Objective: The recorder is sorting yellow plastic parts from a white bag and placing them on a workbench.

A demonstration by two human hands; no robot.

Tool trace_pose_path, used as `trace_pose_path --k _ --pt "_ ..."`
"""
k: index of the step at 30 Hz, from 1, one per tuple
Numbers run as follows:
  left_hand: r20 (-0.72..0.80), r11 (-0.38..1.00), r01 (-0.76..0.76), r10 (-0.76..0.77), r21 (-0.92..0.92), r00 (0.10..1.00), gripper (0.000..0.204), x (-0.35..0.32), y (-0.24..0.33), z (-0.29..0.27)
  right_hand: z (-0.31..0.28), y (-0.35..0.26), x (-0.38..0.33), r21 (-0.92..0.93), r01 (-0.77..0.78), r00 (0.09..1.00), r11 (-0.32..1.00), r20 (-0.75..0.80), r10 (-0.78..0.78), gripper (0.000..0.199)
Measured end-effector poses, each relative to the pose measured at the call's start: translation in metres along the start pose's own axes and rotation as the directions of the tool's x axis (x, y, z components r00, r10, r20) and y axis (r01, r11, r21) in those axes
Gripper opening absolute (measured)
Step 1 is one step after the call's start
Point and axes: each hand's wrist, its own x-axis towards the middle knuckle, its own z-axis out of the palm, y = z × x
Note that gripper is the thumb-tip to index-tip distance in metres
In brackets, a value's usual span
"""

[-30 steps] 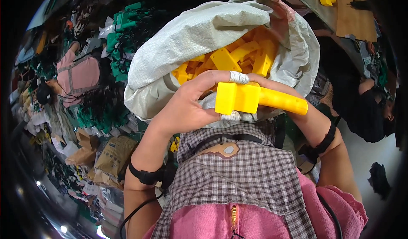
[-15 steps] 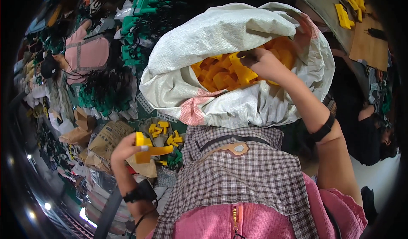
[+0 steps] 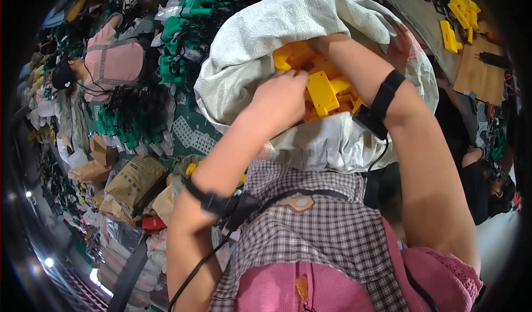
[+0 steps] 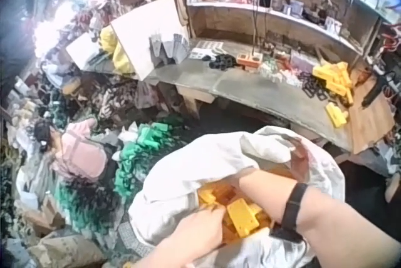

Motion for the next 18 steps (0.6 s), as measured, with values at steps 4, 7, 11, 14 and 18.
trace_pose_path --k 4,7,11,14,18 --pt "0.057 0.853 0.383 -0.428 0.354 0.902 0.044 0.048 -0.058 0.006 -0.034 -0.001 0.007 -0.003 0.007 0.988 1.000 0.155 -0.006 0.055" --pt "-0.385 0.924 0.316 -0.216 0.218 0.897 0.048 0.035 -0.067 -0.012 -0.059 -0.040 -0.008 0.004 -0.022 0.959 1.000 0.284 0.019 0.056" --pt "-0.268 0.936 0.306 -0.254 0.175 0.929 0.060 0.040 -0.070 -0.031 -0.084 -0.061 0.002 0.033 -0.028 0.900 0.999 0.436 0.011 0.058" --pt "-0.294 0.932 0.361 -0.344 0.005 0.892 0.058 0.045 -0.055 -0.029 -0.092 -0.041 0.006 0.064 -0.052 0.837 0.997 0.547 0.008 0.059" --pt "-0.185 0.957 0.283 -0.268 0.064 0.946 0.056 0.039 -0.052 -0.045 -0.112 -0.023 0.010 0.082 -0.126 0.725 0.989 0.688 0.035 0.061"
